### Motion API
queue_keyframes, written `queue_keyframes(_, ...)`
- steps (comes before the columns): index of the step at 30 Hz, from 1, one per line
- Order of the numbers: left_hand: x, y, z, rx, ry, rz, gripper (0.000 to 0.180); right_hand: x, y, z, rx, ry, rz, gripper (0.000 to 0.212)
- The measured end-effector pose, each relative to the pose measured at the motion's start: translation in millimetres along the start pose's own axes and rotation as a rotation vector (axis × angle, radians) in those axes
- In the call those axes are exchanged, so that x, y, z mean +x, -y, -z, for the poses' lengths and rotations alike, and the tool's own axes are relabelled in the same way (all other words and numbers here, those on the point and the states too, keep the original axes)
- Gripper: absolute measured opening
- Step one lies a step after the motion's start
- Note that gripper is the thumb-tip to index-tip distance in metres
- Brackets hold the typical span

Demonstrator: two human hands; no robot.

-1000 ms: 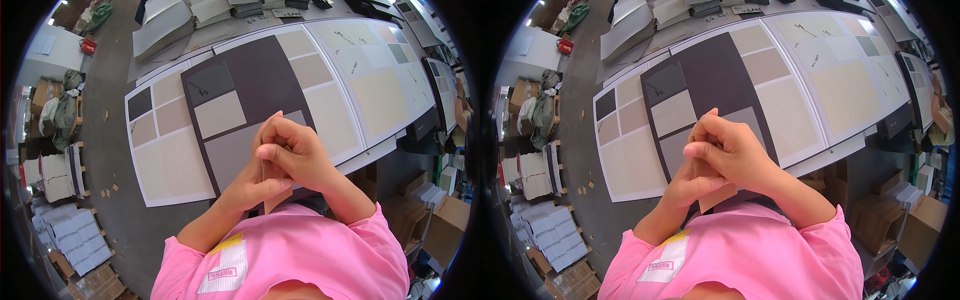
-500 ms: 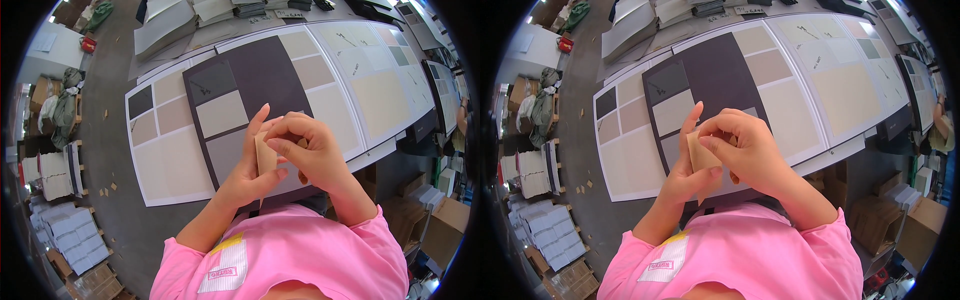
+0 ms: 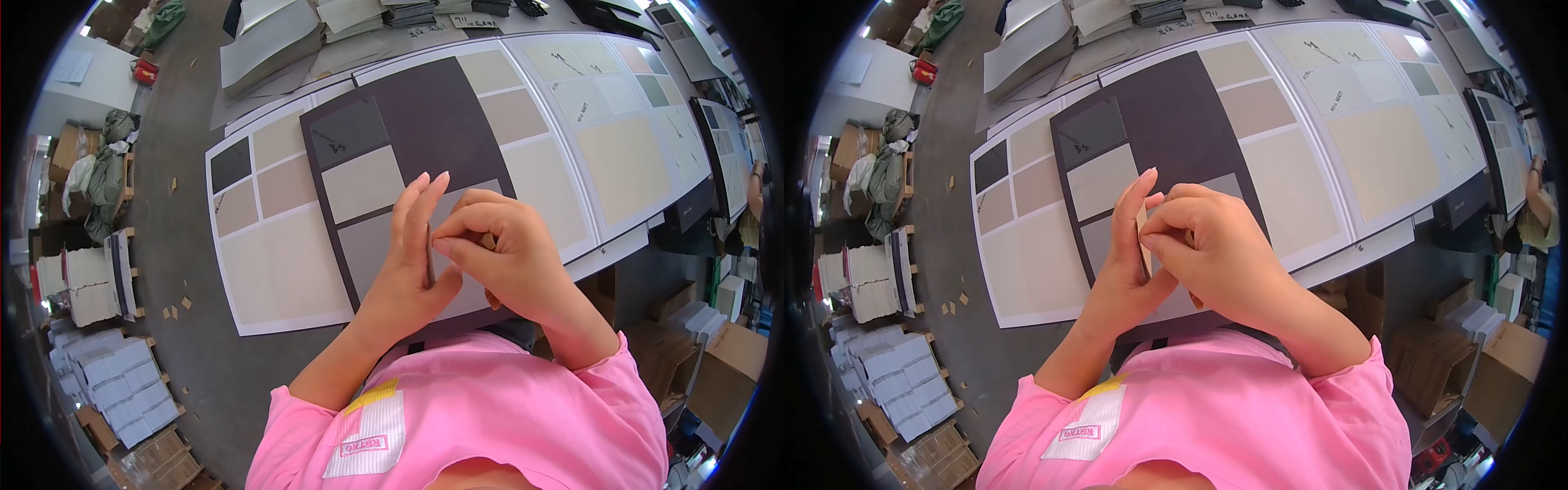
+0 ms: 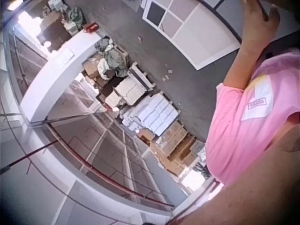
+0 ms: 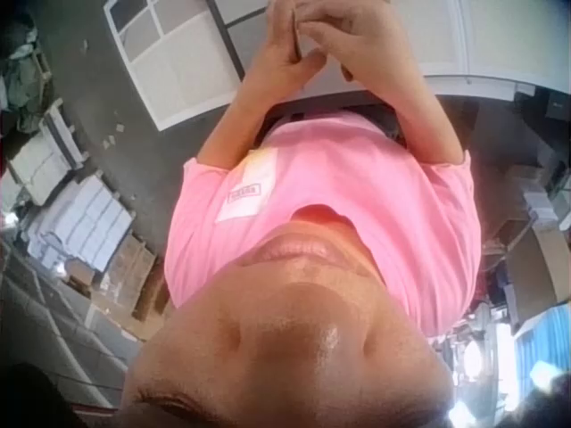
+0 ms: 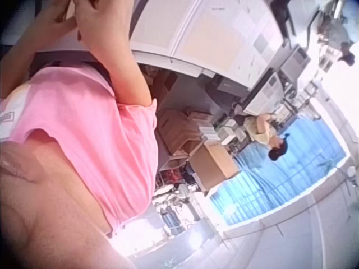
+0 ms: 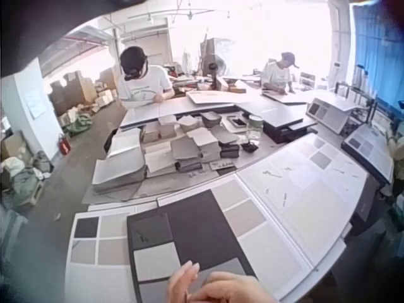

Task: Peeling the adhesive backing off material samples and sticking them into designated spots within a sample catalog.

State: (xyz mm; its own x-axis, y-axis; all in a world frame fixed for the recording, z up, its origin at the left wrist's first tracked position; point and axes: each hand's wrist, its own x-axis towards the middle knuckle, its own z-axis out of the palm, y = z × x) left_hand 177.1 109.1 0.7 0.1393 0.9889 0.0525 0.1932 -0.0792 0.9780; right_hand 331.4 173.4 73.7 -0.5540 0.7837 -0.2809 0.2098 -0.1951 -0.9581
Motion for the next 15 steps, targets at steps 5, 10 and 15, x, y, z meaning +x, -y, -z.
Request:
queue_keyframes(5,1.2,-4.5,0.4,-0.003,-0.002,0.01,0.092,1.7,0.7,1.3,0.0,0.011,-0.022,0.012)
queue_keyframes(10,2.2,-1.5,-0.5,0.115,-0.042,-0.059,0.093,2.7,-0.6,2.5,0.053,0.013,-0.055,0.012)
queue_keyframes(15,1.0,-7.9,0.8,0.054,-0.024,0.039,0.092,2.8,0.1,1.6,0.03,0.013,-0.046,0.012)
